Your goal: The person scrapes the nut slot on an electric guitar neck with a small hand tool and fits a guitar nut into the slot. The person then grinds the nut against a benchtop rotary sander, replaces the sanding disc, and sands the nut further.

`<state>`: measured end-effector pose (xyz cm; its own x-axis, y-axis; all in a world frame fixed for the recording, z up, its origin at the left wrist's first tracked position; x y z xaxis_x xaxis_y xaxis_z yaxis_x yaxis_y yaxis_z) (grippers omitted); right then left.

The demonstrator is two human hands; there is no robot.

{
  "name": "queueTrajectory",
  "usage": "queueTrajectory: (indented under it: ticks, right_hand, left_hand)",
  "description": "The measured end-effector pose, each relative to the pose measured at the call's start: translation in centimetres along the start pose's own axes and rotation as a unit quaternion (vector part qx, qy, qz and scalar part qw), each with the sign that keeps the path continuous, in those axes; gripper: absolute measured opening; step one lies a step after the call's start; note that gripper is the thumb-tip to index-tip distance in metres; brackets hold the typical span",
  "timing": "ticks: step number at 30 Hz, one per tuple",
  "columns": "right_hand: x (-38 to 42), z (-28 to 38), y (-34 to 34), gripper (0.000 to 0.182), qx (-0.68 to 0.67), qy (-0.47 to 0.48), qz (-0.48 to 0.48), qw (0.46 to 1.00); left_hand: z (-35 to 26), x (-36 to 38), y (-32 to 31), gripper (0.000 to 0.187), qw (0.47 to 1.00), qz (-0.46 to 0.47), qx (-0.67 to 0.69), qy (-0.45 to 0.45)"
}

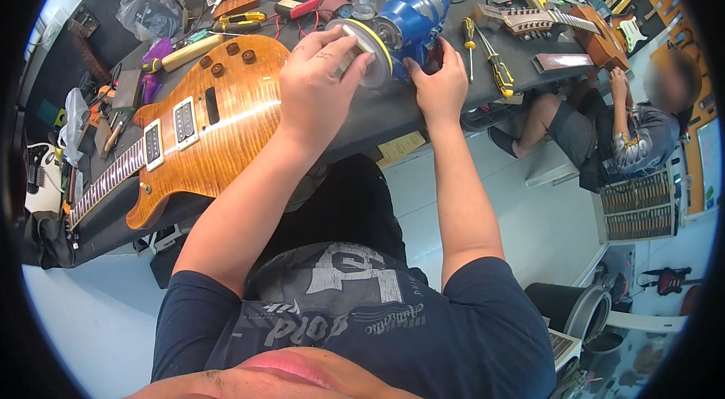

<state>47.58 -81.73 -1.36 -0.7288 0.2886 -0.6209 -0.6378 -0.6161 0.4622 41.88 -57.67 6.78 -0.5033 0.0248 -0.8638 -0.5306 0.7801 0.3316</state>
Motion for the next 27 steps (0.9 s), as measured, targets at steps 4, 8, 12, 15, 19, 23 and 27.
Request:
queueTrajectory:
  ticks: [4,8,12,15,19,23,27]
  right_hand:
    - [0.1,0.1,0.0,0.075,0.003,-0.002,0.0,1.0]
    - [0.0,0.0,0.0,0.075,-0.002,0.001,-0.003,1.0]
    - [0.0,-0.1,-0.1,0.075,-0.001,-0.002,0.0,1.0]
    - [0.0,0.0,0.0,0.075,0.01,0.001,-0.001,1.0]
    - [0.0,-0.1,-0.1,0.075,-0.001,-0.001,0.001,1.0]
    - [0.1,-0.1,0.0,0.075,0.005,-0.004,-0.002,1.0]
    - [0.0,-0.1,-0.1,0.076,-0.001,-0.005,-0.002,1.0]
  left_hand:
    - [-0.6,0.3,-0.2,0.03,1.0,0.015,0.014,-0.006]
    - [0.1,0.0,0.0,0.031,1.0,-0.003,-0.004,0.001]
    - [-0.3,0.1,0.0,0.031,1.0,0.001,-0.005,-0.011]
    - [0.4,0.0,-0.1,0.032,1.0,-0.006,-0.002,-0.002]
    - [-0.3,0.3,-0.3,0.032,1.0,0.008,0.009,-0.01]
    - [0.1,0.1,0.0,0.032,1.0,-0.005,-0.012,-0.012]
    - [-0.2,0.2,-0.2,0.031,1.0,0.008,0.001,-0.008]
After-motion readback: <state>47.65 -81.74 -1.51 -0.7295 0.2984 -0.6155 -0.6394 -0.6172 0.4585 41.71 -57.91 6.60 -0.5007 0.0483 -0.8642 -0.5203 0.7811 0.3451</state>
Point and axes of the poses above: each hand's wrist, its own x-axis away from the middle knuckle, its own y-axis out of the back of the hand, z = x × y, the point moved 6 cm from there along -x, towards the middle knuckle, and after that the axes turned 1 degree about z, right-handed, at the moved point
